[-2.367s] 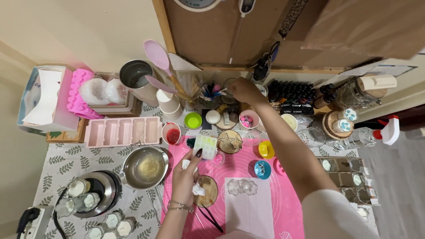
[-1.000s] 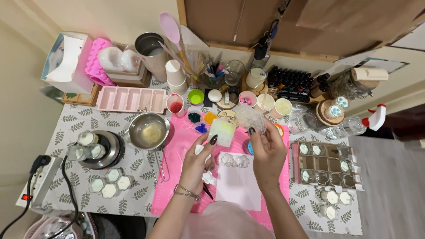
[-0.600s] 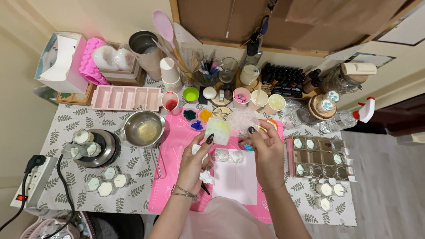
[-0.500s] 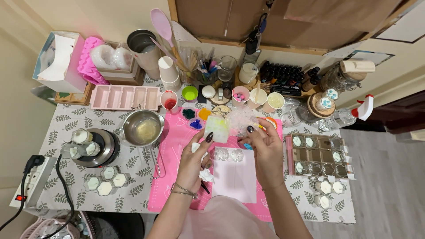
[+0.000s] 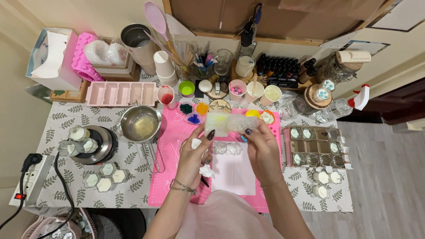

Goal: Cleaning a snowflake-shaped candle mold and surrounding workspace.

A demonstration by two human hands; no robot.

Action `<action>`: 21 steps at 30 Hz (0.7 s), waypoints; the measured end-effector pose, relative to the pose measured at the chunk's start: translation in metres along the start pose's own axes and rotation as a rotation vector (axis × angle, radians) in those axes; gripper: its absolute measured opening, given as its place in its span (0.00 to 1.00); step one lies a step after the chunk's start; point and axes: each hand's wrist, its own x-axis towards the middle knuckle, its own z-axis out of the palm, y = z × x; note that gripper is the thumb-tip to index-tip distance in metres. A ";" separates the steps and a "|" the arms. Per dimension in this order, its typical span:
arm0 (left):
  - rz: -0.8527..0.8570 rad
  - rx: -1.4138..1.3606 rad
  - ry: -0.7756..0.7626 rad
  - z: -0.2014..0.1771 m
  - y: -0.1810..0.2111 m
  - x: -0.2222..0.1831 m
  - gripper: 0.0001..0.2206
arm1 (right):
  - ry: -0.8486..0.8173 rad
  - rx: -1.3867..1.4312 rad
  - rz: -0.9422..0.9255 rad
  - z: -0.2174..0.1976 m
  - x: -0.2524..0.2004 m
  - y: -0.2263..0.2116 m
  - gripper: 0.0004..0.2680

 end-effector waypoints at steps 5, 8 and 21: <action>0.057 0.065 -0.088 -0.009 -0.012 -0.003 0.24 | -0.054 0.079 0.024 0.014 -0.011 0.001 0.14; -0.003 0.023 -0.103 -0.001 -0.001 -0.010 0.24 | -0.050 -0.085 -0.027 0.010 -0.012 0.005 0.14; -0.151 0.026 -0.021 -0.034 -0.014 0.013 0.19 | -0.456 -0.187 -0.089 -0.026 -0.010 0.004 0.12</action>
